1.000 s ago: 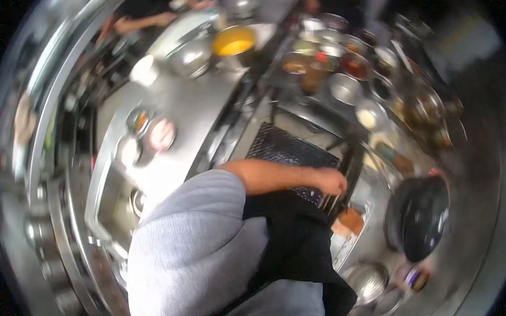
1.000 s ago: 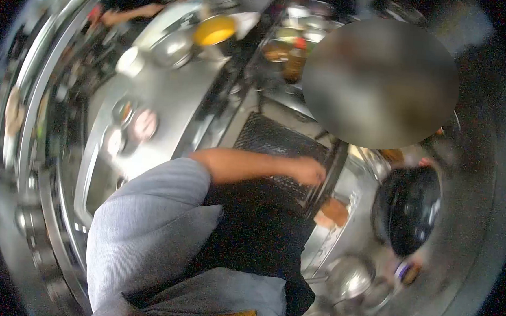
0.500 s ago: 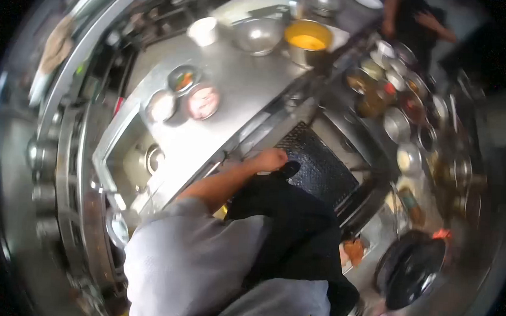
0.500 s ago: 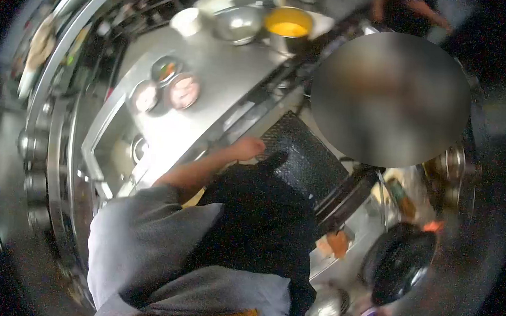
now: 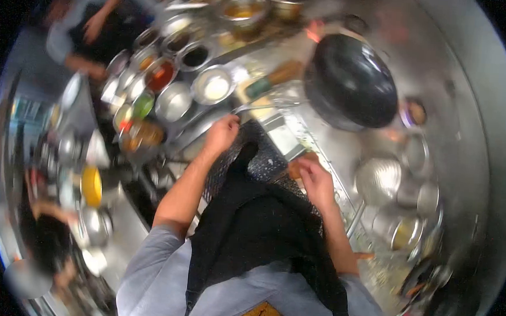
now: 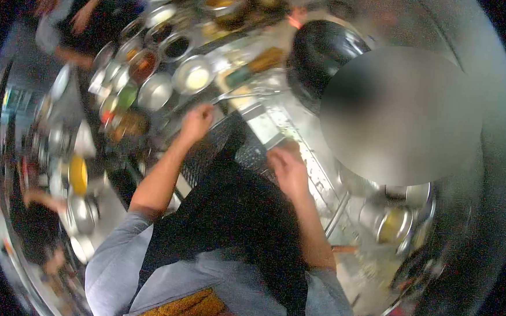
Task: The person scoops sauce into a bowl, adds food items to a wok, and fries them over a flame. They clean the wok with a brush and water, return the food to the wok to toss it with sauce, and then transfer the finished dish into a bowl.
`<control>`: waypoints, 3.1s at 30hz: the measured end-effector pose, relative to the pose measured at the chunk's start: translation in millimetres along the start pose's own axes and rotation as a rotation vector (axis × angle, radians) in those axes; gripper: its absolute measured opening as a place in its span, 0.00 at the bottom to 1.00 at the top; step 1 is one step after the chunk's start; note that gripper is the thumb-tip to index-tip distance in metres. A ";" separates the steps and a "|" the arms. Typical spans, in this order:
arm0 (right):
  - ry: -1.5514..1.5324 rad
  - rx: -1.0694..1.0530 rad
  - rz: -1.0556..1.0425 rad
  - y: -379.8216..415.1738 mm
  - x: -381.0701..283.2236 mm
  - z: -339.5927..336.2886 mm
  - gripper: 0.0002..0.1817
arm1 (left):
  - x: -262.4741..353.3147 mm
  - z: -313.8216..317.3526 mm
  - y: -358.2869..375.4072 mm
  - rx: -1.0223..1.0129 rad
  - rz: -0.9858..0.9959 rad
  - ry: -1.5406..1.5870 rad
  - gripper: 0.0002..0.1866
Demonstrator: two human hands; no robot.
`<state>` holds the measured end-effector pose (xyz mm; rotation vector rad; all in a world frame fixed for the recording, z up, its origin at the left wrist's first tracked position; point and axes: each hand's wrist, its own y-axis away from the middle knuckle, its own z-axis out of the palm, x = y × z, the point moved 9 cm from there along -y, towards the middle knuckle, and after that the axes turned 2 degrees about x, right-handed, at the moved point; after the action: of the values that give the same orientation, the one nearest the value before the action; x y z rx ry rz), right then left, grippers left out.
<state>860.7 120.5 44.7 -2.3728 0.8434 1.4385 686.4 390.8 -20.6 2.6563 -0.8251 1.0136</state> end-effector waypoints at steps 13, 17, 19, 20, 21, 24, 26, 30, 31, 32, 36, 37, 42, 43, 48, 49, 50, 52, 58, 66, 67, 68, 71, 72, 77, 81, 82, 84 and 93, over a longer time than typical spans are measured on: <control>0.547 0.547 0.130 -199.3 12.3 -43.6 0.10 | -10.2 168.9 -210.3 -0.527 0.217 -0.090 0.37; 0.593 0.455 0.259 -218.3 32.6 -44.9 0.09 | 90.1 86.6 -234.6 -0.370 0.178 0.338 0.43; 0.585 0.424 0.260 -217.4 39.3 -40.9 0.08 | 186.9 50.0 -277.5 -0.268 0.411 0.432 0.45; 0.582 0.426 0.271 -216.3 41.2 -40.3 0.08 | 258.7 26.7 -290.3 -0.336 0.481 0.531 0.45; 0.591 0.418 0.247 -217.2 40.1 -39.4 0.08 | 300.0 26.9 -318.5 -0.314 0.566 0.525 0.45; 0.597 0.422 0.247 -215.7 42.2 -39.5 0.08 | 396.6 69.3 -380.9 -0.369 0.555 0.517 0.44; 0.596 0.423 0.257 -210.9 44.9 -39.0 0.08 | 405.7 149.7 -393.5 -0.174 0.568 0.553 0.43; 0.591 0.480 0.203 -210.8 35.4 -36.1 0.08 | 341.3 327.3 -283.3 -0.707 0.641 -0.204 0.42; 0.583 0.462 0.203 -211.2 35.3 -35.6 0.08 | 340.0 312.1 -221.8 -1.165 0.526 -0.062 0.43; 0.586 0.461 0.197 -213.2 37.6 -36.2 0.08 | 327.0 311.0 -179.6 -1.361 0.594 -0.040 0.45; 0.543 0.491 0.222 -210.1 37.4 -35.3 0.07 | 307.9 249.3 -239.2 -1.192 1.061 -0.628 0.38; 0.536 0.488 0.239 -209.2 33.7 -39.7 0.08 | 282.4 307.1 -324.9 -0.721 1.156 -0.984 0.33; 0.527 0.546 0.176 -196.8 14.7 -50.2 0.11 | 371.6 238.0 -382.8 -0.410 0.593 -0.019 0.36; 0.531 0.541 0.175 -197.9 17.2 -51.1 0.11 | 360.4 265.9 -367.5 -0.434 0.568 0.190 0.37; 0.511 0.524 0.175 -200.1 30.9 -47.5 0.11 | 325.7 293.9 -155.5 -1.282 0.791 -0.108 0.42; 0.507 0.530 0.179 -201.9 31.2 -50.4 0.11 | 323.9 297.5 -177.2 -1.227 1.002 -0.120 0.42; 0.494 0.525 0.198 -201.5 30.6 -48.1 0.11 | 303.9 304.7 -219.9 -1.172 1.193 -0.133 0.42; 0.497 0.523 0.199 -202.6 27.5 -49.4 0.11 | 304.5 300.1 -360.2 -0.736 0.903 -0.730 0.40; 0.476 0.537 0.206 -201.6 33.6 -44.8 0.11 | 350.7 273.1 -375.8 -0.451 0.576 0.001 0.45; 0.496 0.533 0.186 -203.4 50.9 -41.6 0.10 | 306.4 162.5 -236.7 -1.448 1.092 -1.050 0.46; 0.496 0.534 0.189 -204.1 49.3 -43.2 0.10 | 273.4 200.2 -325.9 -1.267 1.155 -1.137 0.47; 0.500 0.509 0.224 -207.1 49.1 -43.7 0.11 | 287.2 216.7 -402.9 -0.965 1.258 -0.768 0.39; 0.490 0.516 0.232 -209.6 45.9 -39.9 0.13 | 383.3 164.4 -443.6 -0.387 0.889 -0.850 0.34; 0.480 0.547 0.211 -207.0 43.3 -39.3 0.13 | 388.9 168.2 -425.2 -0.388 0.846 -0.616 0.35; 0.480 0.544 0.171 -203.1 31.8 -43.6 0.10 | 293.1 304.0 -254.0 -1.209 0.590 -0.280 0.41; 0.468 0.552 0.195 -201.8 28.7 -48.2 0.09 | 312.4 209.7 -197.5 -1.508 0.883 -0.610 0.46; 0.469 0.547 0.194 -201.8 26.9 -45.3 0.09 | 302.1 204.9 -240.8 -1.444 0.978 -0.760 0.46; 0.501 0.492 0.266 -207.9 31.4 -44.5 0.09 | 281.9 236.4 -399.5 -0.908 1.037 -0.882 0.42; 0.338 0.606 0.144 -199.9 17.2 -48.3 0.09 | 178.3 120.0 -347.8 -0.311 0.411 0.078 0.44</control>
<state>1019.4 252.0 35.6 -2.1203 1.3298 0.6737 1056.9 559.7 16.5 2.2211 -1.4198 0.9674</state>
